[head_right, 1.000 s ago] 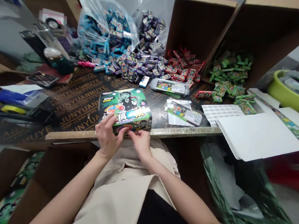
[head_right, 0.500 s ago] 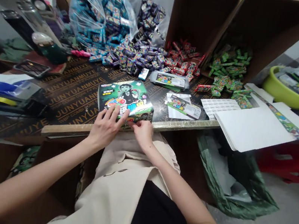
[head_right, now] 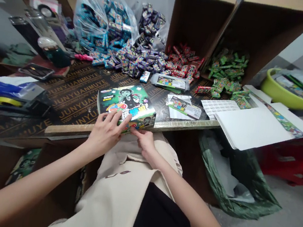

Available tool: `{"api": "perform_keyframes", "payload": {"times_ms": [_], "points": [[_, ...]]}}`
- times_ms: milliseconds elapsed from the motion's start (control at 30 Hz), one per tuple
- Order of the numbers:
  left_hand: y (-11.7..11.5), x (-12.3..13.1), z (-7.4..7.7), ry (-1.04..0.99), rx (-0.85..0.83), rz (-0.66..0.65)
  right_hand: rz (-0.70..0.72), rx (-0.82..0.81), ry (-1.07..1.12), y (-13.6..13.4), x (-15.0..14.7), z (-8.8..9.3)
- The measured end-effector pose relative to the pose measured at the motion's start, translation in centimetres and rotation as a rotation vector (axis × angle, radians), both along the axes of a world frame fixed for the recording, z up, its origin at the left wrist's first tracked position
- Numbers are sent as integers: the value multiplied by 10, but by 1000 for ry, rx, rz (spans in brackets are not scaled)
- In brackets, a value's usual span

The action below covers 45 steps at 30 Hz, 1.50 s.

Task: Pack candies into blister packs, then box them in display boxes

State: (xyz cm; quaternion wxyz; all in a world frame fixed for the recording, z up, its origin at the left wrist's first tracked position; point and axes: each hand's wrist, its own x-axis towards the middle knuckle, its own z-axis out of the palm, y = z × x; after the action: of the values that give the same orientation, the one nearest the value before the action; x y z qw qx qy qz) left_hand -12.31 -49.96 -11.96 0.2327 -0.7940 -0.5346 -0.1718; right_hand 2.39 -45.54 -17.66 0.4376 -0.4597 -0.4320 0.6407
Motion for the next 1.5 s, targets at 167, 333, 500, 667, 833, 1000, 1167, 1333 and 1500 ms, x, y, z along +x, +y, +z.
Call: {"api": "perform_keyframes", "payload": {"times_ms": [167,333,500,667,833,1000,1167,1333,1500], "points": [[11,15,8,-123,-4,27,229,-240,198,6,20,5],[19,25,-4,-170,51,17,423,-496,359,13,35,8],[15,25,-4,-135,14,22,570,-661,555,18,46,2],[16,28,-3,-145,3,66,572,-688,572,20,50,0],[19,31,-3,-147,11,90,597,-683,622,19,53,5],[20,37,1,-145,-2,147,529,-776,652,15,61,-2],[22,41,0,-129,23,148,258,-734,654,12,68,-19],[24,45,-2,-168,33,156,297,-549,449,7,61,-17],[22,47,-6,-166,44,140,79,-25,17,0,65,-4]]}}
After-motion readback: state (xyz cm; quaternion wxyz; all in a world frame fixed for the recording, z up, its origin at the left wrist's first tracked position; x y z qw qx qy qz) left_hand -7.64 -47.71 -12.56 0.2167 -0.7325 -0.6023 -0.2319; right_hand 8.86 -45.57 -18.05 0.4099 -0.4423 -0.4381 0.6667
